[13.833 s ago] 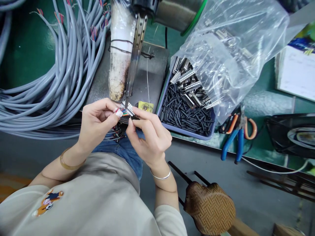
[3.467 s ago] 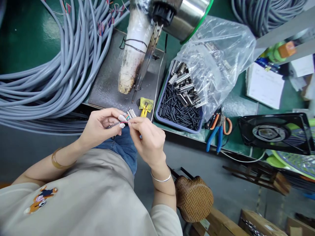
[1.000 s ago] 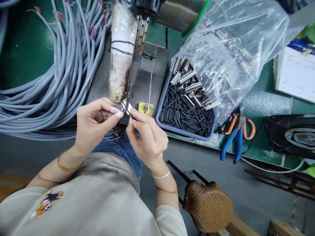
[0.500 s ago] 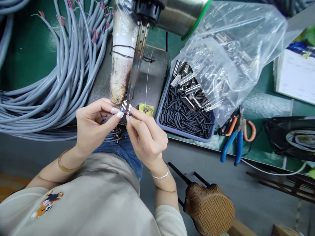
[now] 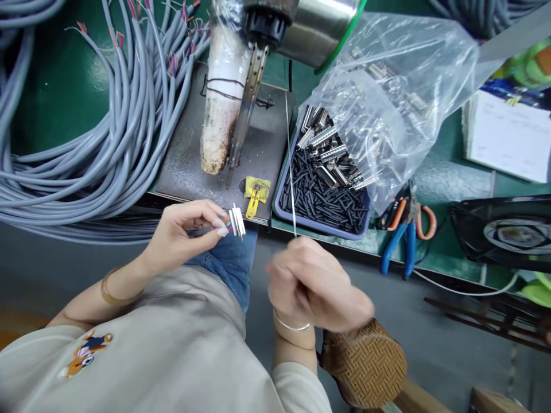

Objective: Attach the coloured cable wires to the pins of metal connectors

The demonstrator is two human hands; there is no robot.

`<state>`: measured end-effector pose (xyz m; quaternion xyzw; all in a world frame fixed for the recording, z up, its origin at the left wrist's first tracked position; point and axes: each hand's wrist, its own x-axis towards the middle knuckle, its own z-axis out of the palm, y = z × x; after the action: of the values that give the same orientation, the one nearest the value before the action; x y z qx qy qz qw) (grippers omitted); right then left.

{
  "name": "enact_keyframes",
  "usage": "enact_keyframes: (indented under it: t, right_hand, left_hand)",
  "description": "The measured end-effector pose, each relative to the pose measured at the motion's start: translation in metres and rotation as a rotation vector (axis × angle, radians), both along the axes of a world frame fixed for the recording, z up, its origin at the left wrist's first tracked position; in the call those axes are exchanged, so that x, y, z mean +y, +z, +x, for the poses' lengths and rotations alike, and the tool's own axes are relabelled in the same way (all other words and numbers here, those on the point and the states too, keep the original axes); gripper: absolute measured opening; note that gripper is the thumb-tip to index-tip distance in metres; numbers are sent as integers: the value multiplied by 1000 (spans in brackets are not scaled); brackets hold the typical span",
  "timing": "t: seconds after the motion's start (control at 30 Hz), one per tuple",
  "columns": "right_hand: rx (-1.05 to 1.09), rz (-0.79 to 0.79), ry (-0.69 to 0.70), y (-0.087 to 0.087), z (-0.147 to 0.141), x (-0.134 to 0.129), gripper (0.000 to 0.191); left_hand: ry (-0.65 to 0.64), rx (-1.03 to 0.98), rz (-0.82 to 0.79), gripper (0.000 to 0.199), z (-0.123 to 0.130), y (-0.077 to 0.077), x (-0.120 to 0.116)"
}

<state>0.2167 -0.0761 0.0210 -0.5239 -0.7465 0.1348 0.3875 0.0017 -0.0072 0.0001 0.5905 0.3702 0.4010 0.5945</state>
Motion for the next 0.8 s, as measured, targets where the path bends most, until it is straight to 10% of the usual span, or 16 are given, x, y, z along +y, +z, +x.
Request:
enact_keyframes:
  t: [0.13,0.3,0.57,0.8]
  right_hand:
    - [-39,67,-116,12,-10,-14,26]
    - [-352,49,-165,-14,-42,25,13]
    - [105,62,-387,-3,-47,16,10]
    - [-58,-258,-92,12,-73,9,9]
  left_hand:
    - [-181,60,-69,5,-15,-7,-17]
    - [-55,97,-364,20,-33,-14,-27]
    - [-111,-50,-456,16,-50,-20,-17]
    - [-46,-117,-235,17,-37,-17,-22]
